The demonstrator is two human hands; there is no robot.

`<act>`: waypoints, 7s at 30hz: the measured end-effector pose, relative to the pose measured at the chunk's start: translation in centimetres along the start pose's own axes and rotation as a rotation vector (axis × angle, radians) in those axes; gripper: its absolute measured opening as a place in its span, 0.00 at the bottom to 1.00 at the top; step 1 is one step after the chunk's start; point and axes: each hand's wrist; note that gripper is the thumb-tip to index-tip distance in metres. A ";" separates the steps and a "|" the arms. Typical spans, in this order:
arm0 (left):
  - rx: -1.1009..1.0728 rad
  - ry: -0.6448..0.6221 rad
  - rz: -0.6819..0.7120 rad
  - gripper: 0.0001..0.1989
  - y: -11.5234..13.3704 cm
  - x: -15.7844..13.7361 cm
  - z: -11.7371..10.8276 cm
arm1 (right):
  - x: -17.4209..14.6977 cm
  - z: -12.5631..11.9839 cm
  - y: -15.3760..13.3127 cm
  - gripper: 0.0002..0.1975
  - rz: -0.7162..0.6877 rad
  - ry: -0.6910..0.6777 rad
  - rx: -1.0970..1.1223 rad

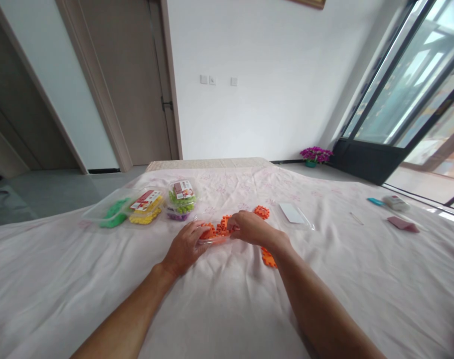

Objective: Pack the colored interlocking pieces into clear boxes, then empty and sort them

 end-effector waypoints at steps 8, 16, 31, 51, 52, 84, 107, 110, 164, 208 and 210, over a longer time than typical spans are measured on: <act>-0.024 -0.033 -0.037 0.22 -0.2 -0.1 0.1 | 0.3 0.0 0.6 0.10 0.078 0.244 0.264; -0.112 -0.032 -0.160 0.41 0.2 -0.1 -0.1 | 2.1 2.9 -0.6 0.15 0.113 0.341 0.482; 0.130 -0.007 -0.015 0.32 -0.3 0.0 0.2 | 2.3 4.2 -1.6 0.16 -0.024 0.269 0.366; 0.095 -0.015 0.027 0.17 0.2 0.2 -0.2 | 0.6 0.5 0.0 0.11 -0.052 0.117 0.356; 0.092 -0.014 0.024 0.17 0.1 0.2 -0.1 | 0.2 -0.1 0.5 0.11 -0.015 0.151 0.366; 0.024 0.011 0.028 0.20 -0.4 -0.2 0.2 | -9.5 2.4 5.3 0.18 0.460 -0.126 0.008; 0.008 -0.030 -0.006 0.21 -0.2 -0.1 0.1 | 4.3 -0.1 0.2 0.13 0.048 0.288 0.099; 0.016 -0.025 -0.026 0.21 0.1 0.1 -0.1 | 6.3 0.9 -0.1 0.15 0.055 0.166 0.018; 0.042 -0.040 -0.056 0.19 0.3 0.7 -0.4 | 8.6 1.7 0.6 0.11 -0.065 0.107 -0.184; 0.071 -0.080 -0.065 0.19 0.5 0.9 -0.6 | 6.8 3.5 0.4 0.13 -0.052 0.209 -0.156; 0.077 -0.091 -0.070 0.19 0.6 1.1 -0.7 | 6.8 3.6 0.4 0.14 -0.064 0.189 -0.187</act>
Point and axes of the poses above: each hand's wrist, its own x-axis towards the middle knuckle, its own z-axis out of the palm, y = z × x
